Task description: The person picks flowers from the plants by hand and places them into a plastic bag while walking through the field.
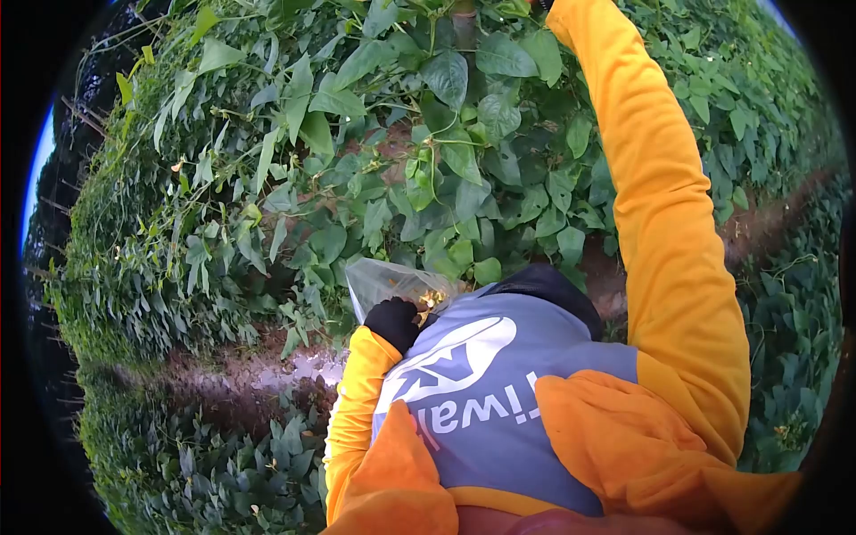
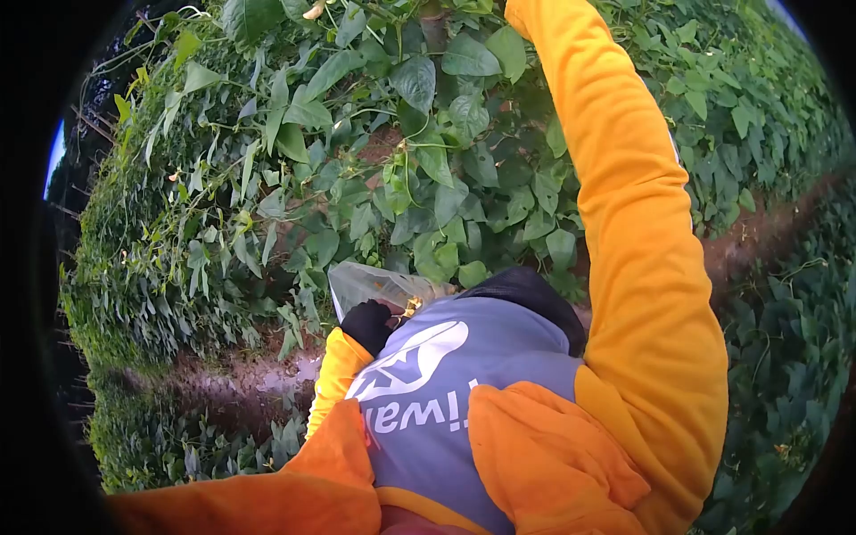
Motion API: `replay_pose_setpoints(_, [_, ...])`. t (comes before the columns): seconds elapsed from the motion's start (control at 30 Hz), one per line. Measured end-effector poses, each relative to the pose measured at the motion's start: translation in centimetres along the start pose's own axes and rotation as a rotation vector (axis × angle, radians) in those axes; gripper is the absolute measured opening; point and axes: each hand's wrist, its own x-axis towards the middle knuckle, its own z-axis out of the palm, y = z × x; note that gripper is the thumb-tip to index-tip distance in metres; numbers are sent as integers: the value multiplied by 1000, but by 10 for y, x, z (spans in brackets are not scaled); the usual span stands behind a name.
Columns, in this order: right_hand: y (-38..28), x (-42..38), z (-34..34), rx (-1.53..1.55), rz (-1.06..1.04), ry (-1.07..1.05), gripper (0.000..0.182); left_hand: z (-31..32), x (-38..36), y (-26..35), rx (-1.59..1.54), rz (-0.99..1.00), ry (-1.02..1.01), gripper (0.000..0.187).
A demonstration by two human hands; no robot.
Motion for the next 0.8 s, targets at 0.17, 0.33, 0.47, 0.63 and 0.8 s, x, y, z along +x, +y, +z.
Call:
replay_pose_setpoints(0.17, [-5, -22, 11, 379, 38, 34, 18, -3, 2, 2, -10, -33, -38, 21])
replay_pose_setpoints(0.33, [8, -13, -2, 320, -44, 68, 11, -13, 1, 10, -53, -19, 15, 19])
replay_pose_setpoints(0.47, [3, -16, -8, 92, -229, 224, 19, -4, 1, -1, -94, 0, 56, 17])
replay_pose_setpoints(0.63, [6, -22, -12, -462, -980, 452, 31, -10, 1, 2, -48, 36, 108, 18])
replay_pose_setpoints(0.8, [-28, -73, -6, -649, -736, 600, 42, -25, 1, 6, -47, 21, 6, 22])
